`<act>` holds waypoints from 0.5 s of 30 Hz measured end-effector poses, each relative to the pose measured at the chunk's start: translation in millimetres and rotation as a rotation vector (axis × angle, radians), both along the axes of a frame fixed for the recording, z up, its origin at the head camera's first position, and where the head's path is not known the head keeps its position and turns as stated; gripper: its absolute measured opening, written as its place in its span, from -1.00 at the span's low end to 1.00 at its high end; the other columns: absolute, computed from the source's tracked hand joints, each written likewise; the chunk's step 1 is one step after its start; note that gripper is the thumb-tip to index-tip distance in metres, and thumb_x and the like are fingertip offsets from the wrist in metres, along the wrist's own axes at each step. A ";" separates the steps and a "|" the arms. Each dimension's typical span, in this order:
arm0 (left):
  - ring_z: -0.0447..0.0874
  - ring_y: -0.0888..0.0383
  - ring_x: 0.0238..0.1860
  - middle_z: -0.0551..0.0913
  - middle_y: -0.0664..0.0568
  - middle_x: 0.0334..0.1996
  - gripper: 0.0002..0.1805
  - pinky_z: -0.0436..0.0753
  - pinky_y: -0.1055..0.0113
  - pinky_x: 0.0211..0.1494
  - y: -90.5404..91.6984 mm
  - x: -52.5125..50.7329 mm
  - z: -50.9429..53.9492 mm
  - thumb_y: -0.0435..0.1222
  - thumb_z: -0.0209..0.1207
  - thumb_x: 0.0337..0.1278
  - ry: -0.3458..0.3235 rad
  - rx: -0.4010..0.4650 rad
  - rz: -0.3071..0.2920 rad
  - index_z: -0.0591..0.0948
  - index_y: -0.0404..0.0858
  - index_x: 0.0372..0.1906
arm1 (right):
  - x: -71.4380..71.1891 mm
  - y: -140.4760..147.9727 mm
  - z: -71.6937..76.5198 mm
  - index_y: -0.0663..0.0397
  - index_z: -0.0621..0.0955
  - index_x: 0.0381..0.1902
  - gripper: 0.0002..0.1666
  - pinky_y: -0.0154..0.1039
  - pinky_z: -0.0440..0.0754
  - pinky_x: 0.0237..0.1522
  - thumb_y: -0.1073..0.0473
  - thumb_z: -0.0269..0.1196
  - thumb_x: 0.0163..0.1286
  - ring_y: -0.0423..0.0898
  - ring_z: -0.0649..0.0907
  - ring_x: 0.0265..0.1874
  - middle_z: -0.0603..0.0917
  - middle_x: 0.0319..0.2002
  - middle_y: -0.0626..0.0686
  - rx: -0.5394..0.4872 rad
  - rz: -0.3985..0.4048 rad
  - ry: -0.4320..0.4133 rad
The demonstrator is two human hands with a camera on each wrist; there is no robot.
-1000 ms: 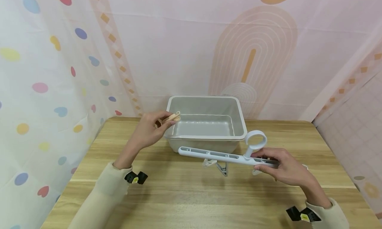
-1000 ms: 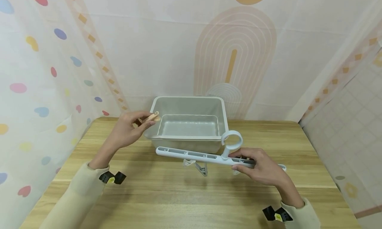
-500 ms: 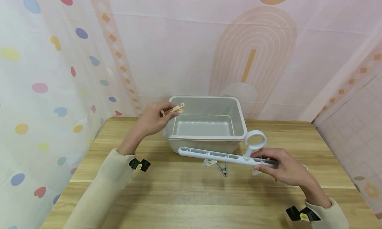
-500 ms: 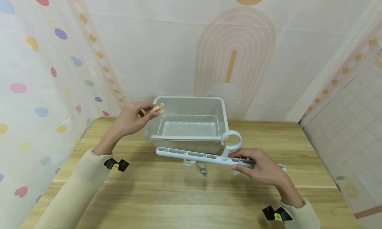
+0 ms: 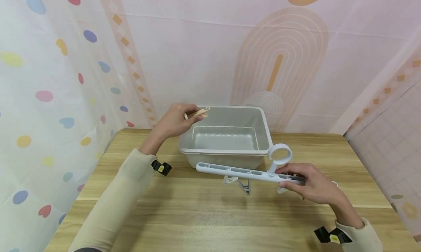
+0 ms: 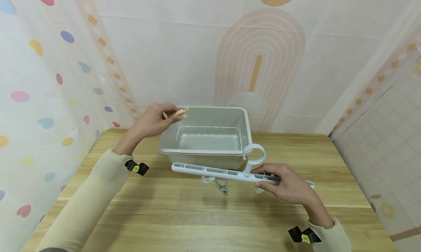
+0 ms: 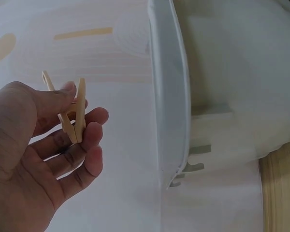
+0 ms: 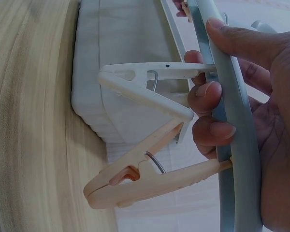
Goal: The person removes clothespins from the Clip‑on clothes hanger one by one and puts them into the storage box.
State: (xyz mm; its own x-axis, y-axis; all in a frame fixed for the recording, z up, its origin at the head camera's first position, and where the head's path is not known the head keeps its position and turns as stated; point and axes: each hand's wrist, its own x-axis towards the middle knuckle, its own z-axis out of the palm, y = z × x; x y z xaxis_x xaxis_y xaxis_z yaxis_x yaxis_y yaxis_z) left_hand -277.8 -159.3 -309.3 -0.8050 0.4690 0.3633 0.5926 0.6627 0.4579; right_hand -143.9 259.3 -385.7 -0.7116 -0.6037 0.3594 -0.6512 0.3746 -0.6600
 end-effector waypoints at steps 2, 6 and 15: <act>0.47 0.13 -0.43 0.68 0.01 -0.45 -0.83 0.42 0.27 -0.33 1.1 -3.9 0.0 -0.20 0.30 0.37 -0.018 -0.014 -0.006 0.74 -0.23 -0.18 | -0.1 0.0 0.0 -0.09 0.71 0.02 -0.61 -0.39 0.63 -0.29 0.37 0.44 0.27 -0.30 0.66 -0.32 0.78 -0.16 -0.10 0.002 -0.002 -0.004; 0.41 0.13 -0.45 0.63 0.01 -0.48 -0.83 0.39 0.28 -0.33 4.5 -11.1 -0.2 -0.20 0.29 0.39 -0.040 -0.035 -0.021 0.73 -0.24 -0.21 | -0.5 0.0 -0.2 -0.09 0.71 0.02 -0.61 -0.39 0.63 -0.29 0.36 0.45 0.27 -0.29 0.67 -0.32 0.78 -0.15 -0.10 0.007 -0.006 -0.007; 0.62 0.00 -0.26 0.74 -0.16 -0.23 -0.71 0.59 0.14 -0.12 12.0 -21.3 -3.3 -0.23 0.25 0.41 -0.121 -0.096 -0.009 0.70 -0.34 0.04 | -0.9 -0.8 -0.9 -0.08 0.71 0.03 -0.61 -0.39 0.64 -0.28 0.35 0.44 0.28 -0.32 0.66 -0.31 0.78 -0.14 -0.10 0.011 -0.010 -0.016</act>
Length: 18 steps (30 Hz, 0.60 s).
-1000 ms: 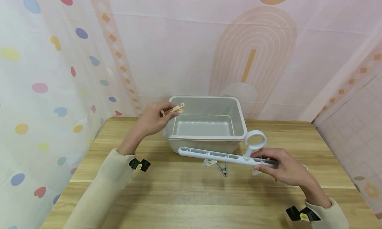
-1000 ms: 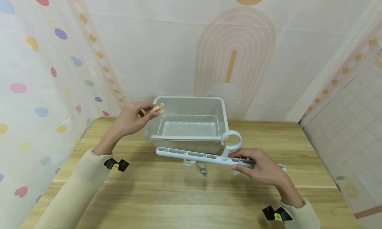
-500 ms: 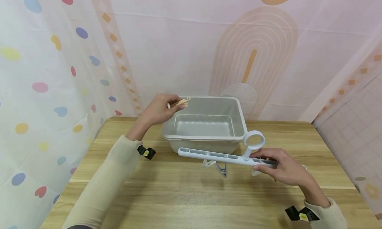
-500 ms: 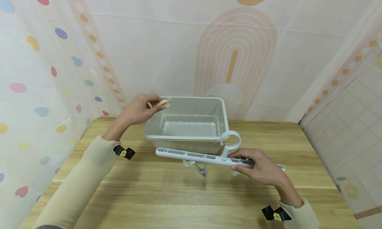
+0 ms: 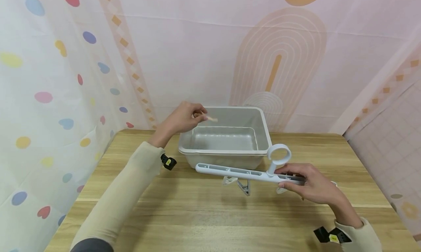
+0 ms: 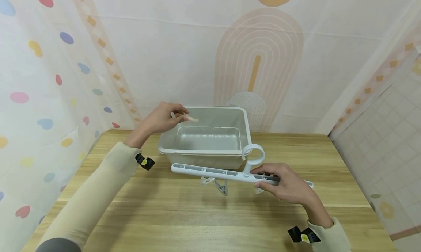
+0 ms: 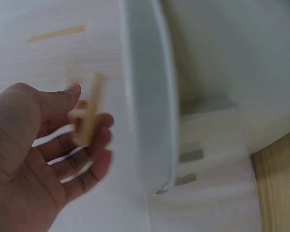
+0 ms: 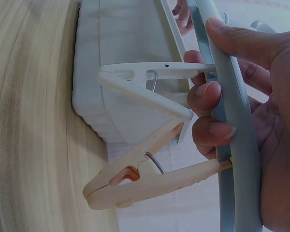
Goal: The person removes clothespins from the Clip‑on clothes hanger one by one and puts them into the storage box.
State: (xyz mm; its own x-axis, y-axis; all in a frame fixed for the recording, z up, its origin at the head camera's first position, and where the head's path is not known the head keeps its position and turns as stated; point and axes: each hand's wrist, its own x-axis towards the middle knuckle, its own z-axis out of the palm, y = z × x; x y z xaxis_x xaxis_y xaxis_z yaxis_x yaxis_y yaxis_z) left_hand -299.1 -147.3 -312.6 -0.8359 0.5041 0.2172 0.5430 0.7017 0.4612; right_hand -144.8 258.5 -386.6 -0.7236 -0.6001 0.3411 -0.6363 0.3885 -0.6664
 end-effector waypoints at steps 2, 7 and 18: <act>0.68 -0.09 -0.01 0.74 -0.22 0.01 -0.62 0.63 0.04 0.12 0.1 -1.0 -2.1 -0.21 0.24 0.42 -0.022 -0.020 0.007 0.63 -0.37 0.17 | 0.1 0.0 -0.2 -0.08 0.71 0.03 -0.62 -0.38 0.64 -0.28 0.34 0.45 0.28 -0.33 0.66 -0.31 0.79 -0.15 -0.10 0.002 -0.004 -0.003; 0.48 -0.21 0.36 0.53 -0.26 0.35 -0.39 0.45 -0.12 0.42 -2.7 0.0 -6.6 -0.10 0.23 0.43 -0.046 -0.033 0.034 0.45 -0.33 0.42 | -0.1 -0.5 -0.4 -0.08 0.72 0.02 -0.63 -0.38 0.64 -0.29 0.33 0.45 0.28 -0.34 0.66 -0.31 0.79 -0.15 -0.10 0.002 -0.006 -0.007; 0.32 -0.16 0.50 0.34 -0.12 0.52 -0.21 0.33 -0.14 0.52 -14.2 14.6 -9.7 0.06 0.24 0.39 -0.035 0.035 0.069 0.29 -0.17 0.56 | -1.1 -0.7 0.0 -0.09 0.71 0.01 -0.62 -0.38 0.63 -0.30 0.35 0.44 0.28 -0.34 0.65 -0.33 0.78 -0.19 -0.11 -0.003 -0.013 0.001</act>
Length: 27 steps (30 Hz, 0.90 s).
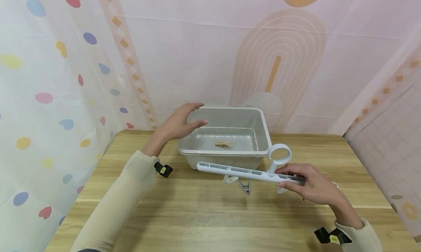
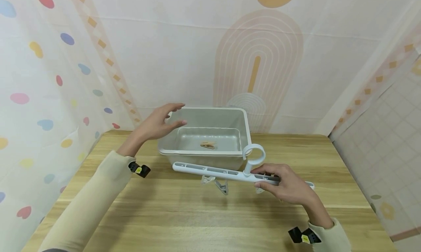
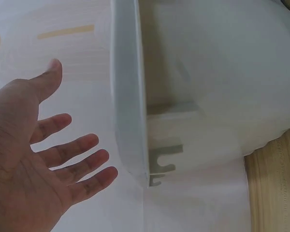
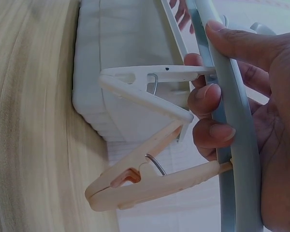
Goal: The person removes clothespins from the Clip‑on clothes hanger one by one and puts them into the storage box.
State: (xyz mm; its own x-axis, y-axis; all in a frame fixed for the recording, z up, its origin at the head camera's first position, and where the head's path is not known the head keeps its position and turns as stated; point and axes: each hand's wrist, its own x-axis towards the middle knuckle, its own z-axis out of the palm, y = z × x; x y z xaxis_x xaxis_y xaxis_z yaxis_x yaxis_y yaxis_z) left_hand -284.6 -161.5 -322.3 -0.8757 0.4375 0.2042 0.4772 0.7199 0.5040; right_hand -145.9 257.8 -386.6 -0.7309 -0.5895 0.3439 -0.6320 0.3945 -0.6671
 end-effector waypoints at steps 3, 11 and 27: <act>0.28 -0.16 0.52 0.33 -0.11 0.53 -0.19 0.31 -0.15 0.53 -3.8 4.1 -2.0 0.08 0.24 0.38 0.003 0.008 0.001 0.28 -0.15 0.57 | -0.6 0.0 0.0 -0.08 0.71 0.01 -0.62 -0.38 0.63 -0.30 0.36 0.44 0.27 -0.33 0.65 -0.33 0.78 -0.19 -0.10 -0.003 0.002 0.007; 0.31 -0.12 0.51 0.34 -0.07 0.53 -0.21 0.40 -0.12 0.48 -9.5 16.4 -7.8 0.07 0.24 0.39 0.013 0.069 0.026 0.26 -0.10 0.58 | -1.0 0.5 -0.4 -0.06 0.72 0.02 -0.62 -0.39 0.65 -0.29 0.37 0.44 0.28 -0.34 0.66 -0.32 0.78 -0.16 -0.08 -0.012 0.004 0.004; 0.26 -0.04 0.56 0.21 -0.02 0.60 -0.20 0.43 -0.07 0.48 -18.2 45.6 -19.8 0.06 0.22 0.41 0.066 0.197 -0.008 0.20 0.00 0.61 | -0.2 1.9 -1.4 -0.07 0.71 0.05 -0.59 -0.39 0.67 -0.24 0.39 0.43 0.27 -0.28 0.71 -0.26 0.79 -0.10 -0.05 -0.031 0.000 0.011</act>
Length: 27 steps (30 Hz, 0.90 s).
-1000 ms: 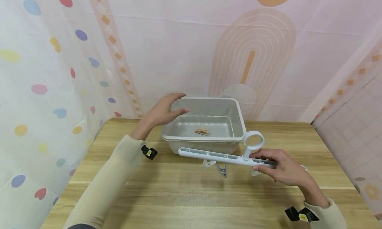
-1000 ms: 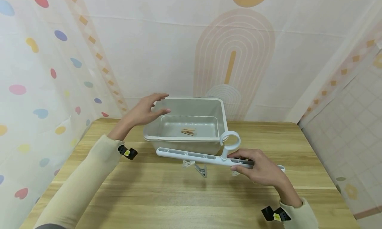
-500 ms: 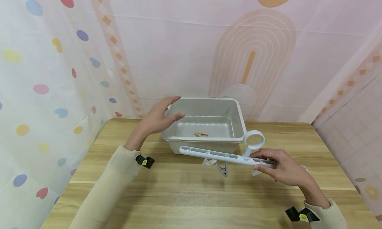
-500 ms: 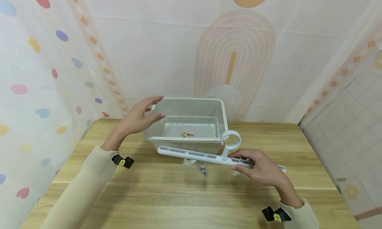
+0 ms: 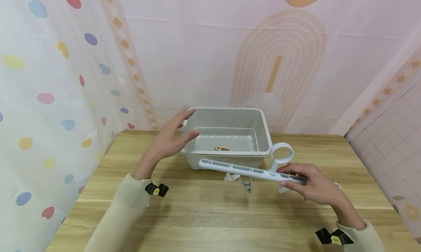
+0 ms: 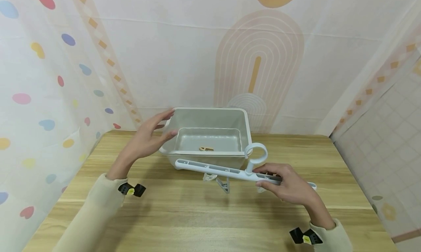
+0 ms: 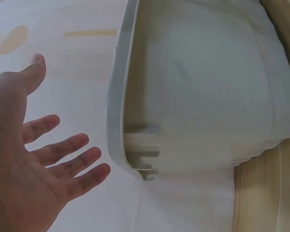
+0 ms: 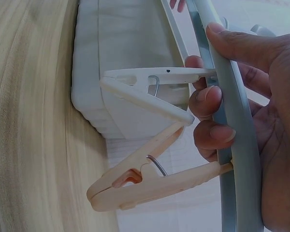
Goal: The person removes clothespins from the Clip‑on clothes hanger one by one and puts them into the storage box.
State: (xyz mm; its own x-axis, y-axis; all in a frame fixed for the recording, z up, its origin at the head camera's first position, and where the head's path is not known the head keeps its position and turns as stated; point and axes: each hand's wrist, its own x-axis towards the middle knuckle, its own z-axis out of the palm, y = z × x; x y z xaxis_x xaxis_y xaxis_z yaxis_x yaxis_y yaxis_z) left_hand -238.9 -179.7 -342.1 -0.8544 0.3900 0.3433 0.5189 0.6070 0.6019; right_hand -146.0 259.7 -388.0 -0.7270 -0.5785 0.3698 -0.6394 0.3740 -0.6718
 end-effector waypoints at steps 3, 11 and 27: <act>0.26 -0.02 0.55 0.17 0.04 0.62 -0.21 0.44 -0.06 0.48 -1.9 7.4 -2.2 0.04 0.23 0.41 0.000 0.028 0.012 0.20 0.03 0.61 | 0.4 -0.2 0.9 -0.06 0.71 0.04 -0.58 -0.40 0.66 -0.22 0.38 0.44 0.27 -0.29 0.71 -0.25 0.79 -0.09 -0.05 0.005 -0.008 0.013; 0.31 -0.07 0.51 0.30 -0.03 0.55 -0.21 0.46 -0.09 0.45 -7.1 26.0 -7.8 -0.03 0.29 0.37 -0.006 0.091 0.046 0.25 -0.04 0.59 | -0.6 -0.3 3.6 -0.09 0.71 0.05 -0.59 -0.38 0.65 -0.25 0.38 0.43 0.28 -0.31 0.69 -0.28 0.79 -0.10 -0.07 0.012 -0.024 0.009; 0.37 0.01 0.50 0.37 0.05 0.53 -0.12 0.52 0.08 0.42 -4.6 63.1 -15.5 -0.28 0.40 0.24 0.040 0.187 -0.030 0.24 0.05 0.59 | -2.0 -3.4 6.8 -0.06 0.71 0.05 -0.59 -0.40 0.65 -0.21 0.38 0.44 0.27 -0.31 0.69 -0.25 0.78 -0.08 -0.04 0.011 -0.041 0.024</act>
State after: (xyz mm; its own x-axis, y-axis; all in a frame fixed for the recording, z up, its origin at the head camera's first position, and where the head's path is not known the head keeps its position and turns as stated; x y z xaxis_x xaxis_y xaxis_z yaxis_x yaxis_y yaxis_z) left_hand -175.8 -184.3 -357.7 -0.8277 0.3412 0.4456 0.5608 0.4705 0.6813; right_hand -148.0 256.3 -381.2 -0.7413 -0.5520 0.3818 -0.6393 0.4075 -0.6521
